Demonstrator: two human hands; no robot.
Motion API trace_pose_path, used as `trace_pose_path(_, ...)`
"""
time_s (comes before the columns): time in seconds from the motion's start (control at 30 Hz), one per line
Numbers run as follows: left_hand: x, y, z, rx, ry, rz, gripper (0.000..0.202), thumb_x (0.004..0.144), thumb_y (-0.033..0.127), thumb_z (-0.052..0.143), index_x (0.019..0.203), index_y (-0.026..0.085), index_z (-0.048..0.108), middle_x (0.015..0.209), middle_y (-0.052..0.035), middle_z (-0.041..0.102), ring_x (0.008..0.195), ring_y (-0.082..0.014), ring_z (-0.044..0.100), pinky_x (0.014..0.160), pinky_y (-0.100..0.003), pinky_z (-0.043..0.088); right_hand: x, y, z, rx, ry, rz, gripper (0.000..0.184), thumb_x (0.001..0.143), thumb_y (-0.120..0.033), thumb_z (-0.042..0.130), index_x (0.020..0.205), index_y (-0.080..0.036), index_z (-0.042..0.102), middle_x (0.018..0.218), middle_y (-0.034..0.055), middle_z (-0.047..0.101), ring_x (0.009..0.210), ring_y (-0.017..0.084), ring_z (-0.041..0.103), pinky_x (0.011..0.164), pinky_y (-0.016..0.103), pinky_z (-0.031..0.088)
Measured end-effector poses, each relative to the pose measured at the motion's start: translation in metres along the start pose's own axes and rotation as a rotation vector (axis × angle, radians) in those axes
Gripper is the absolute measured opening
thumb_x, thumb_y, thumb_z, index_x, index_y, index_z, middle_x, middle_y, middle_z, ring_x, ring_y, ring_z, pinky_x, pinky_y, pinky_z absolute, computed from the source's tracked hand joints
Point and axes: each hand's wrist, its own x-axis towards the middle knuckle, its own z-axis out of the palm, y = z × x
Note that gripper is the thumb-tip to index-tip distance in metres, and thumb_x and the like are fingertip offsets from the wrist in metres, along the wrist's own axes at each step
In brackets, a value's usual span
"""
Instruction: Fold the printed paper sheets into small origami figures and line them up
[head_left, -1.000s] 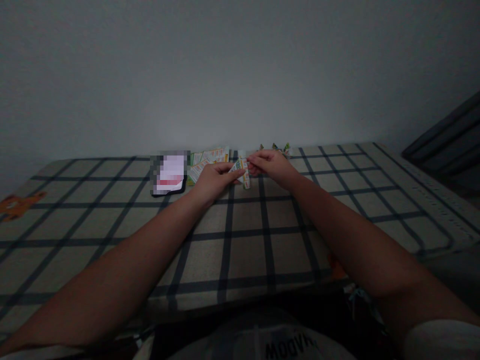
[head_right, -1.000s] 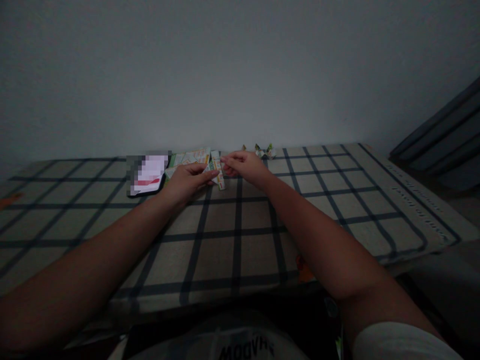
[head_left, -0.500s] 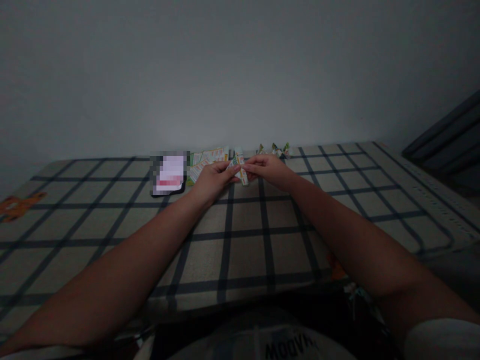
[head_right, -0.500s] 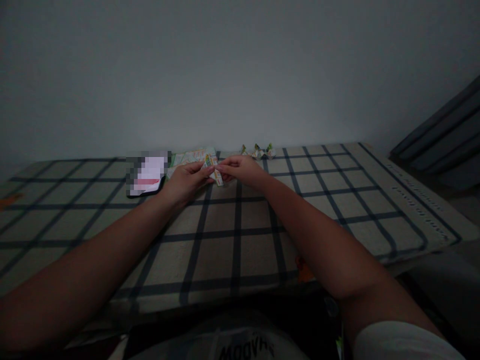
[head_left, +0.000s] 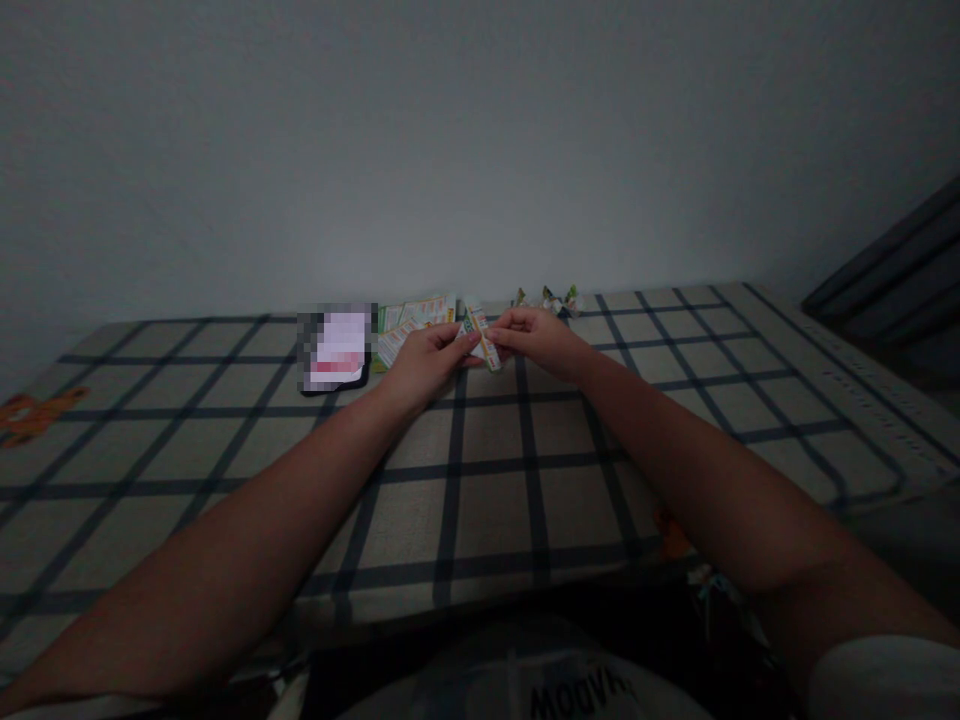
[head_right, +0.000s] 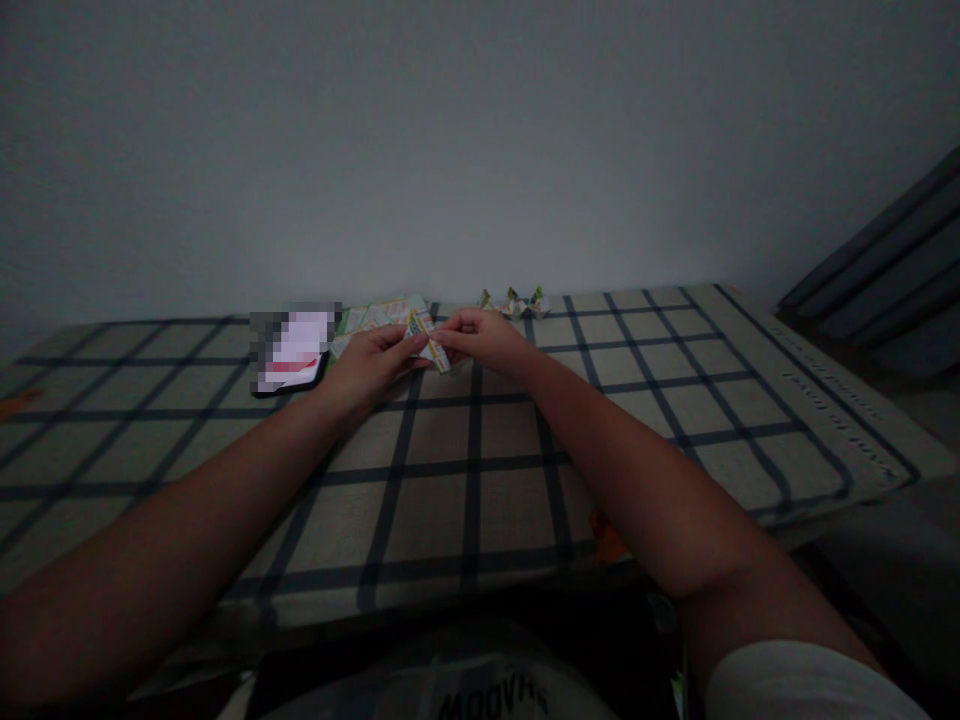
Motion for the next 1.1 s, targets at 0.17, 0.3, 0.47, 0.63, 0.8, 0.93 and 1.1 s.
trace_pose_path(0.17,-0.001,0.0,0.0,0.067,0.014,0.031,0.047,0.071,0.062,0.08,0.079,0.016,0.075,0.079,-0.0046,0.073,0.076,-0.0163,0.067,0.075,-0.028,0.056,-0.001,-0.005,-0.001,-0.044,-0.017,-0.004,0.034,0.072,-0.044,0.083,0.081,-0.015,0.067,0.072,0.0009,0.069,0.067,0.011,0.063,0.066,0.024,0.053)
trace_pose_path(0.3,-0.002,0.0,0.001,0.029,0.008,0.031,0.047,0.07,0.061,0.081,0.085,0.017,0.078,0.086,-0.0057,0.075,0.081,-0.0181,0.069,0.08,-0.03,0.057,-0.001,-0.006,0.0,-0.113,0.017,-0.025,0.029,0.075,-0.04,0.08,0.08,-0.015,0.067,0.067,-0.0001,0.066,0.065,0.011,0.06,0.063,0.024,0.05)
trace_pose_path(0.47,-0.003,0.001,0.001,0.041,0.041,0.021,0.042,0.072,0.057,0.082,0.083,0.016,0.078,0.085,-0.0059,0.074,0.08,-0.0175,0.068,0.078,-0.028,0.057,-0.001,-0.006,-0.001,-0.133,0.009,-0.05,0.029,0.076,-0.039,0.079,0.082,-0.014,0.066,0.07,0.001,0.066,0.067,0.011,0.061,0.066,0.026,0.051)
trace_pose_path(0.63,-0.003,0.003,0.001,0.017,0.051,0.017,0.04,0.069,0.053,0.085,0.078,0.015,0.076,0.079,-0.004,0.071,0.076,-0.0161,0.067,0.077,-0.029,0.057,0.0,-0.003,0.002,-0.182,0.03,-0.074,0.034,0.076,-0.044,0.078,0.079,-0.016,0.06,0.07,0.0009,0.065,0.068,0.013,0.062,0.065,0.027,0.052)
trace_pose_path(0.8,0.0,0.0,0.001,-0.003,0.103,0.034,0.04,0.067,0.053,0.086,0.072,0.015,0.073,0.075,-0.0019,0.068,0.072,-0.0147,0.064,0.075,-0.03,0.059,0.002,0.001,0.008,-0.222,0.084,-0.113,0.035,0.08,-0.048,0.074,0.081,-0.017,0.058,0.071,0.0009,0.064,0.067,0.013,0.061,0.062,0.026,0.052)
trace_pose_path(0.93,0.002,-0.002,-0.002,-0.063,0.134,0.069,0.038,0.07,0.051,0.085,0.081,0.015,0.076,0.083,-0.0033,0.071,0.076,-0.0144,0.067,0.077,-0.028,0.06,0.004,0.003,0.008,-0.201,0.078,-0.079,0.036,0.083,-0.051,0.07,0.084,-0.016,0.063,0.074,0.0026,0.066,0.066,0.012,0.06,0.061,0.026,0.052)
trace_pose_path(1.1,0.002,0.0,-0.001,-0.139,0.106,0.05,0.038,0.068,0.048,0.087,0.081,0.015,0.075,0.085,-0.0044,0.072,0.079,-0.0148,0.068,0.081,-0.029,0.059,0.003,0.003,0.003,-0.332,0.037,-0.154,0.034,0.083,-0.048,0.067,0.083,-0.014,0.066,0.075,0.0029,0.066,0.067,0.012,0.058,0.062,0.026,0.049)
